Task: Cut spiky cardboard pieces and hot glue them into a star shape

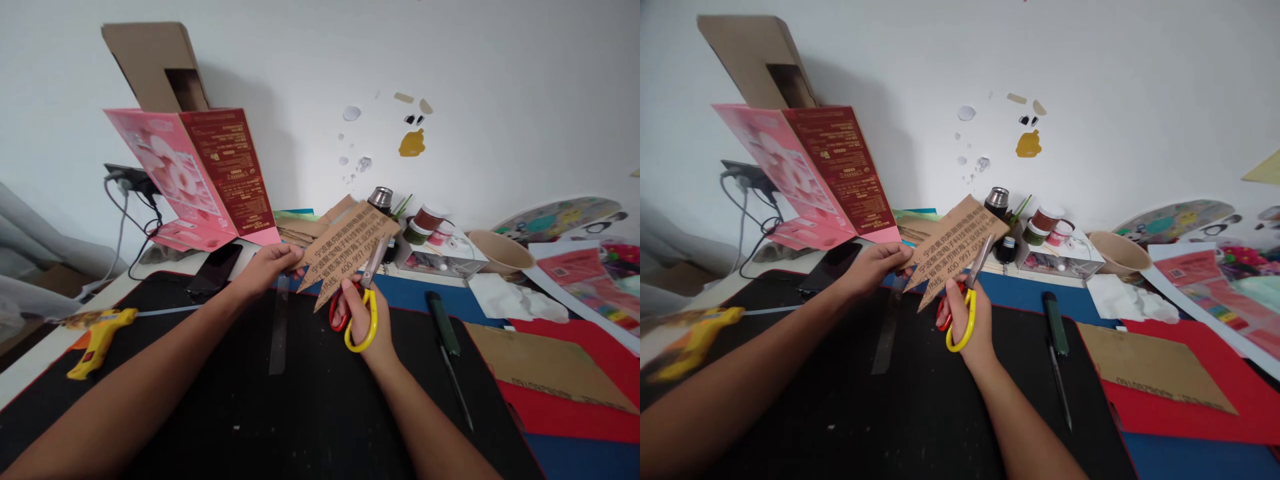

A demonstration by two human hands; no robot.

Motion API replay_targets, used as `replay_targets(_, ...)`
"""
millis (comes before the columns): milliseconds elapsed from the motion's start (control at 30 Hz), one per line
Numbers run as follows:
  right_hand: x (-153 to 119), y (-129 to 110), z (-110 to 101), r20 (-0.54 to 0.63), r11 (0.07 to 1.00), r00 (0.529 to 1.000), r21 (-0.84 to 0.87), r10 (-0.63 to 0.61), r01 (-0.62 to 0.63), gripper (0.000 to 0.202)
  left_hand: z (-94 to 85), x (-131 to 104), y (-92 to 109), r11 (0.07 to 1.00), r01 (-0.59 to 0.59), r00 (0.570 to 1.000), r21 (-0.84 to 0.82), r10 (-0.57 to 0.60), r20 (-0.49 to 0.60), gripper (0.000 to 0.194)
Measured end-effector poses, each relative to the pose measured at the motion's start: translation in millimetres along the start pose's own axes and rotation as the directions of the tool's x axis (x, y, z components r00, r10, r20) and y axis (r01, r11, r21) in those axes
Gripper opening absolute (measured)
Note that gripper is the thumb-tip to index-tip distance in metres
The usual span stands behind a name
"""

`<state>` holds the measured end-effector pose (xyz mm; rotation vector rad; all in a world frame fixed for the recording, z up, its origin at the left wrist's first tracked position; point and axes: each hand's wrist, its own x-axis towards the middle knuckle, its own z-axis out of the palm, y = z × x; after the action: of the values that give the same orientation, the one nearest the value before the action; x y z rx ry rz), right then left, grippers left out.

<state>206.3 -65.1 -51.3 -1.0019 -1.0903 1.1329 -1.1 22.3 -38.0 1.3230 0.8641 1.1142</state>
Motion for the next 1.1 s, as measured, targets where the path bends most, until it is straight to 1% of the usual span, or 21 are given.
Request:
replay_targets(100, -3.9, -1.0, 3.6, 0.053, 0.998, 0.999, -0.057, -0.004, 0.007, 0.043, 4.9, 0.1, -1.9, 0.999, -0.041, 0.999, -0.017, 0.040, -0.028, 0.035)
replay_targets(200, -6.8, -3.1, 5.8, 0.068, 0.993, 0.998, -0.119, -0.010, 0.018, 0.042, 11.1, -2.1, -0.7, 0.998, -0.057, 0.998, -0.012, 0.057, 0.012, 0.036)
replay_targets(300, -5.8, -3.7, 4.9, 0.038, 0.990, 0.999, -0.139, -0.009, 0.014, 0.041, 13.4, -4.0, 0.9, 0.998, -0.050, 0.997, -0.027, 0.052, 0.053, 0.035)
replay_targets(500, 1.5, -2.3, -1.5, -0.020, 0.996, 1.000, -0.087, 0.002, -0.004, 0.044, 9.1, -5.2, 0.5, 0.997, 0.040, 0.987, -0.068, -0.029, 0.157, 0.026)
replay_targets(567, 3.2, -3.2, -3.1, -0.030, 0.995, 1.000, -0.101, -0.002, -0.001, 0.046, 8.8, -5.9, 0.4, 0.995, 0.077, 0.975, -0.064, -0.062, 0.213, 0.027)
replay_targets(667, 4.3, -4.3, -4.5, -0.039, 0.994, 0.999, -0.110, -0.008, 0.003, 0.050, 8.5, -6.4, -1.0, 0.989, 0.139, 0.946, -0.042, -0.120, 0.301, 0.031)
replay_targets(767, 4.1, -4.3, -5.2, -0.038, 0.993, 0.999, -0.117, -0.009, 0.004, 0.050, 5.5, -5.1, -4.3, 0.986, 0.167, 0.921, 0.001, -0.156, 0.357, 0.038)
replay_targets(867, 3.6, -4.5, -5.5, -0.026, 0.992, 1.000, -0.130, 0.004, -0.007, 0.046, 0.1, -3.3, -7.6, 0.983, 0.176, 0.915, 0.044, -0.180, 0.362, 0.047)
replay_targets(967, 3.9, -5.2, -5.6, -0.025, 0.990, 1.000, -0.144, 0.005, -0.008, 0.044, -3.4, -3.0, -8.4, 0.983, 0.171, 0.916, 0.065, -0.183, 0.358, 0.050)
replay_targets(1033, 4.1, -5.4, -5.5, -0.025, 0.989, 1.000, -0.150, 0.005, -0.009, 0.044, -3.3, -3.5, -7.1, 0.987, 0.151, 0.918, 0.045, -0.157, 0.365, 0.051)
replay_targets(1100, 3.9, -5.2, -5.1, -0.019, 0.989, 1.000, -0.148, 0.007, -0.010, 0.044, -1.6, -3.9, -4.9, 0.993, 0.113, 0.932, -0.025, -0.098, 0.348, 0.056)
